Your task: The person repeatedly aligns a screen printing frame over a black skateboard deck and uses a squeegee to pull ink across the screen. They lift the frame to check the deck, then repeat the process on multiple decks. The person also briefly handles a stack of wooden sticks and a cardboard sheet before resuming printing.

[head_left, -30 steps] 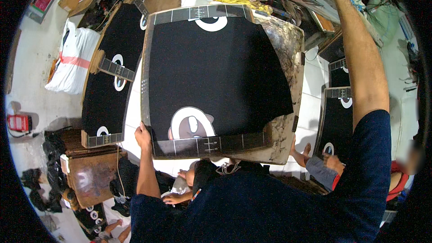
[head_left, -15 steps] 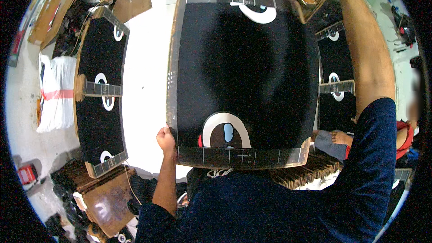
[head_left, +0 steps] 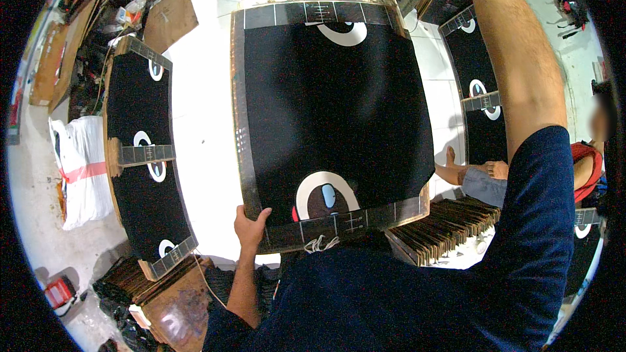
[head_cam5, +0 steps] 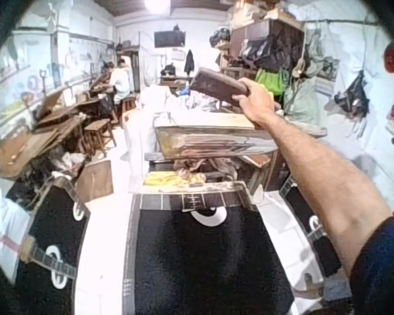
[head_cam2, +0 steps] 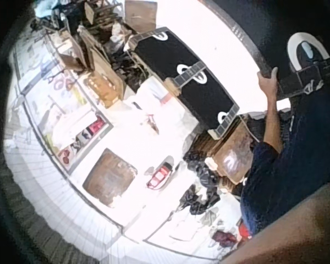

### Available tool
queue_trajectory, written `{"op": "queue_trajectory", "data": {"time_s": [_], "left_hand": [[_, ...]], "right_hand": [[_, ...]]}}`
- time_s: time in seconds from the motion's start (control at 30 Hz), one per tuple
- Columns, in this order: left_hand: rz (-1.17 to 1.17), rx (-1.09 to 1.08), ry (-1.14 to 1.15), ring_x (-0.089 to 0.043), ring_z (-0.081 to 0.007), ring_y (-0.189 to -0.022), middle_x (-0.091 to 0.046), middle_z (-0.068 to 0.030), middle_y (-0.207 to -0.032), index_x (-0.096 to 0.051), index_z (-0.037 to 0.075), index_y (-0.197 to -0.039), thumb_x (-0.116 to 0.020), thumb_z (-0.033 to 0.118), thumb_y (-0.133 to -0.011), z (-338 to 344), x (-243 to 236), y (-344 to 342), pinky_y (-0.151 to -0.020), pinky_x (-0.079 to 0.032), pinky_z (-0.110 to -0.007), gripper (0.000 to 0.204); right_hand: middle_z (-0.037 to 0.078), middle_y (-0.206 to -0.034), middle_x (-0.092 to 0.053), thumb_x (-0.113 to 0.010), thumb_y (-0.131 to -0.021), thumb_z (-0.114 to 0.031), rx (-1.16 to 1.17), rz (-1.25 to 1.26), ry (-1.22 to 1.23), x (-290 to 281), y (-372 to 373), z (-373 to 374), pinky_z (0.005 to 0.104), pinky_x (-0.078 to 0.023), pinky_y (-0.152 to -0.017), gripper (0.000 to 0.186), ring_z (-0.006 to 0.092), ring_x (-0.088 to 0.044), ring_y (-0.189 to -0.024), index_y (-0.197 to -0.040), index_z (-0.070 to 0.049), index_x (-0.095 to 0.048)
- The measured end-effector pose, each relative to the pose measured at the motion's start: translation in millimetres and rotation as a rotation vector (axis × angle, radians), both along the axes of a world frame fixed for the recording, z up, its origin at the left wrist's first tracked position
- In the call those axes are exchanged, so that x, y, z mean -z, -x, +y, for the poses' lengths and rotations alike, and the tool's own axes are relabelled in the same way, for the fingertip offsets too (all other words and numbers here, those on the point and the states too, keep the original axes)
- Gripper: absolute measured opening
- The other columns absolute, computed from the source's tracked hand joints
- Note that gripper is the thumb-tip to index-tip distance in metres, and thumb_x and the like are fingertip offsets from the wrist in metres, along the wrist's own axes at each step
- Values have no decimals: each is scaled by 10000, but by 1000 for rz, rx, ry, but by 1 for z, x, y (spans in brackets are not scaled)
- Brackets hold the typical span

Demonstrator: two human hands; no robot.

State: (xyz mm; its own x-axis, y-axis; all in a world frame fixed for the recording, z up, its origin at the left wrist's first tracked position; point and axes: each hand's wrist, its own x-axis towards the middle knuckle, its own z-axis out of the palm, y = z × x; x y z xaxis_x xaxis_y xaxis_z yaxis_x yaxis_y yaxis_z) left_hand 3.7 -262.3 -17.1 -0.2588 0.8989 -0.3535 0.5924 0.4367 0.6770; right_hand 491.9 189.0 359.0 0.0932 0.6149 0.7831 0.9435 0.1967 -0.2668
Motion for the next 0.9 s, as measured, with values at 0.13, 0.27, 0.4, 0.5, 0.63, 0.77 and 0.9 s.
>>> {"op": "queue_trajectory", "data": {"time_s": [0.13, 0.27, 0.4, 0.5, 0.63, 0.77, 0.9], "left_hand": [[21, -35, 47, -717, -282, -879, -743, -147, -960, -625, 4, -1084, -927, 361, -761, -1, 2, -14, -817, -558, -417, 568], [88, -52, 96, -727, -348, -895, -742, -192, -958, -608, -9, -1080, -901, 400, -773, 10, -4, -19, -823, -555, -451, 589], [90, -54, 48, -714, -376, -926, -726, -221, -996, -576, -25, -1137, -898, 408, -777, 25, -3, -20, -845, -547, -455, 649], [156, -106, 48, -688, -404, -1010, -691, -264, -1082, -528, -39, -1213, -915, 445, -745, 30, 4, -23, -898, -526, -476, 777], [231, -176, 155, -679, -411, -1006, -684, -249, -1065, -542, -43, -1191, -940, 510, -667, 32, 18, -24, -886, -526, -491, 859], [249, -111, 93, -584, -390, -1128, -583, -223, -1161, -550, -47, -1187, -937, 500, -672, 31, 33, -19, -923, -505, -464, 845], [283, -110, 105, -548, -381, -1178, -548, -214, -1215, -548, -56, -1223, -931, 498, -684, 37, 29, -22, -942, -493, -478, 862]], "right_hand": [[168, -1039, -747, -755, -865, -191, -5, -29, -13, -2, -3, 3, 444, -525, -896, 308, 362, -707, -1010, -1163, -140, -701], [170, -1052, -745, -751, -867, -202, 1, -26, -4, -3, -5, 7, 447, -522, -906, 315, 365, -703, -1021, -1170, -136, -699], [174, -1068, -743, -749, -866, -201, -32, -53, -35, -9, -5, 7, 447, -521, -913, 330, 370, -700, -1028, -1185, -134, -693], [176, -1066, -740, -750, -863, -208, -22, -17, -18, -12, -6, 8, 452, -519, -904, 323, 373, -694, -1022, -1173, -138, -694], [187, -1067, -727, -733, -870, -205, 10, -29, 29, -15, -5, 13, 455, -514, -921, 302, 388, -677, -1046, -1153, -113, -687], [167, -1080, -725, -751, -840, -192, 39, -116, -120, -12, -2, 15, 487, -509, -929, 298, 401, -657, -1033, -1127, -123, -711], [160, -1021, -717, -780, -821, -185, 33, -75, -107, -1, 0, -1, 482, -505, -910, 294, 387, -635, -1024, -1096, -106, -718]]}}
